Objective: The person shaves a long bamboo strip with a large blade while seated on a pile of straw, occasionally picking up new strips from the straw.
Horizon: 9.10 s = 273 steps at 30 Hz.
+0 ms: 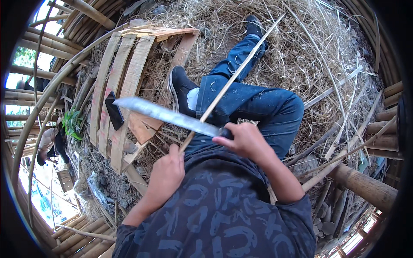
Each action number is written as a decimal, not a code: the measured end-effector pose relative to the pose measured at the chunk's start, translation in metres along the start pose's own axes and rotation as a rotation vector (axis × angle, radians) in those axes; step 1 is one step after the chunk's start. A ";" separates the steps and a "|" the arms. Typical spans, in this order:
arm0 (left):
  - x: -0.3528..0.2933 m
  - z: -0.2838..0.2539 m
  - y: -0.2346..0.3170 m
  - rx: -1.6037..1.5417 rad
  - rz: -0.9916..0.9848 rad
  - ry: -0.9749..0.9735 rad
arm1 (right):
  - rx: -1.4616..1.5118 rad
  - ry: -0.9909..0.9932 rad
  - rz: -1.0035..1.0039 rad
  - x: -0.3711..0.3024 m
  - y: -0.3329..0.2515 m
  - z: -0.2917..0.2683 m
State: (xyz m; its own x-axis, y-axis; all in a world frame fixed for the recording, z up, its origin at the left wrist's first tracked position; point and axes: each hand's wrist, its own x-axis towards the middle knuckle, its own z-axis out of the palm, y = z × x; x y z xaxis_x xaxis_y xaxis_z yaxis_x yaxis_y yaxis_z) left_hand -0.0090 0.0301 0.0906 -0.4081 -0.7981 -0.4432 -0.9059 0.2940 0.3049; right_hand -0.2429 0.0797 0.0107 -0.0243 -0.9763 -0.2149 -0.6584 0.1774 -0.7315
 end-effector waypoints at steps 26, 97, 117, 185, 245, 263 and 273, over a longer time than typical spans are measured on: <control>0.007 -0.016 0.012 0.073 0.171 0.057 | 0.128 0.463 0.520 0.006 0.120 -0.054; 0.012 -0.036 -0.011 -0.106 0.054 -0.086 | -0.209 -0.090 -0.026 0.068 0.060 -0.057; 0.011 -0.033 -0.026 -0.074 0.000 -0.100 | -0.030 -0.094 0.140 0.078 0.095 -0.077; -0.060 0.142 -0.190 -0.213 -0.422 -0.483 | -0.346 0.087 0.358 0.149 0.191 -0.071; -0.020 0.170 -0.248 -0.200 -0.099 -0.398 | -0.604 0.389 0.915 0.102 0.327 -0.221; 0.009 0.158 -0.239 -0.282 -0.044 -0.380 | -0.209 0.973 1.264 0.012 0.354 -0.269; 0.013 0.159 -0.197 -0.445 -0.159 -0.480 | 0.057 0.838 0.794 -0.082 0.211 -0.117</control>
State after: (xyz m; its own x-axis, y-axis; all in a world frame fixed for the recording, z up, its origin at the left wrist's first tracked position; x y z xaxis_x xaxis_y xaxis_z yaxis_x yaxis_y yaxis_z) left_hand 0.1466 0.0453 -0.1092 -0.3721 -0.4608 -0.8057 -0.8680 -0.1349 0.4780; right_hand -0.4680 0.1828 -0.0498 -0.9214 -0.3599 -0.1463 -0.2000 0.7623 -0.6155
